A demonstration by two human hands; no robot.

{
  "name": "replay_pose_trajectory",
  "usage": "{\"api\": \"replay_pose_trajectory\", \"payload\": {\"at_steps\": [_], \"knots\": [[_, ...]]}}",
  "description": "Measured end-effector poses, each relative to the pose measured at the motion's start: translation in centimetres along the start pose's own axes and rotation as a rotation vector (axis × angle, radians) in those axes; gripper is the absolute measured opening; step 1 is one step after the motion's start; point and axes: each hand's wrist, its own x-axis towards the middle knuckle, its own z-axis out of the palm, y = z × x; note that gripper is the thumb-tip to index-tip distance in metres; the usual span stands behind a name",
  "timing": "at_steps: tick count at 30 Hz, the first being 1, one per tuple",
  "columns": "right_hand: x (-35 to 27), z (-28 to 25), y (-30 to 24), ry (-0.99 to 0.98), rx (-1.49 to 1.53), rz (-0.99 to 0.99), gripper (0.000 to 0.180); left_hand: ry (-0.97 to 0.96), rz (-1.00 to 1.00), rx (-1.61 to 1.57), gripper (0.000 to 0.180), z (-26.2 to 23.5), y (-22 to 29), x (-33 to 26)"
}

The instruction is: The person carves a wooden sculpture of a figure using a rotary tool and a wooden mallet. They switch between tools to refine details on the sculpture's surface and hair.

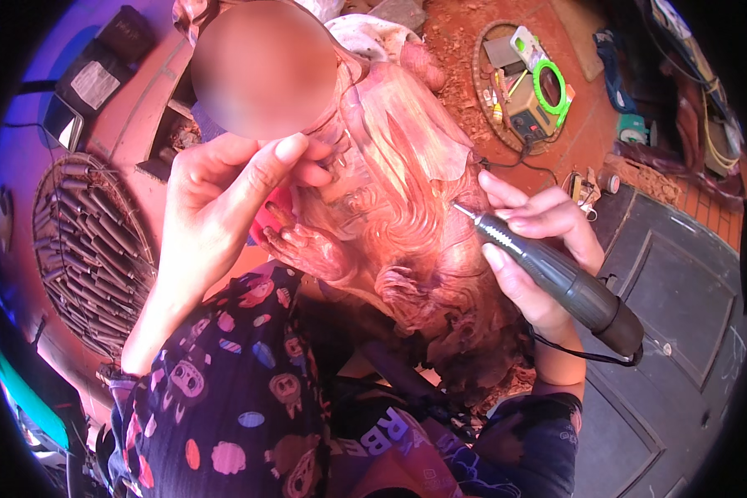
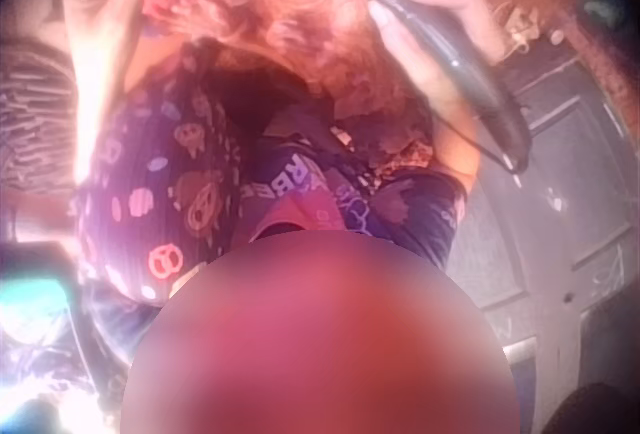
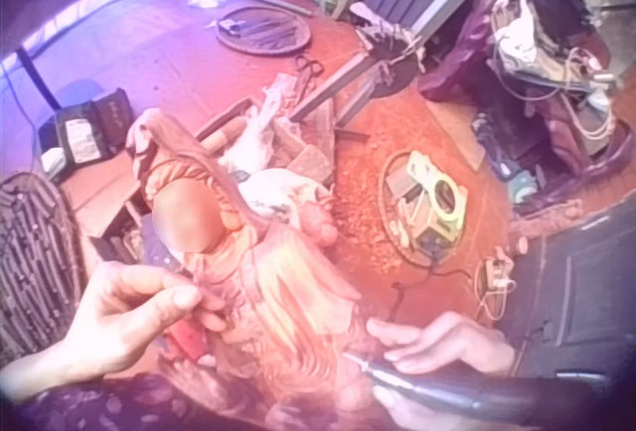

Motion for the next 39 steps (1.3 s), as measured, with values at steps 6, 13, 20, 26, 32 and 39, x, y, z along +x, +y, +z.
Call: {"api": "replay_pose_trajectory", "payload": {"at_steps": [6, 13, 20, 26, 32, 39], "knots": [[0.13, -0.14, 0.16, 0.000, -0.019, 0.002, 0.026, -0.016, -0.024, 0.014, 0.023, -0.07, 0.34, -0.05], [0.13, 0.00, -0.05, 0.048, 0.074, 0.049, 0.025, -0.016, -0.015, 0.011, 0.024, -0.05, 0.14, 0.01], [0.19, 0.37, -0.02, 0.144, 0.155, 0.089, 0.025, -0.022, -0.014, 0.032, 0.024, -0.09, 0.06, -0.01], [0.08, 0.37, 0.14, 0.137, 0.213, 0.076, 0.026, -0.046, 0.002, 0.037, 0.025, -0.38, -0.02, 0.04], [-0.01, 0.08, 0.02, 0.089, 0.168, 0.090, 0.026, -0.038, -0.002, 0.042, 0.025, -0.36, -0.04, 0.01], [0.13, 0.43, 0.45, 0.157, 0.157, 0.072, 0.028, -0.042, -0.014, 0.023, 0.025, -0.31, 0.11, 0.01]]}}
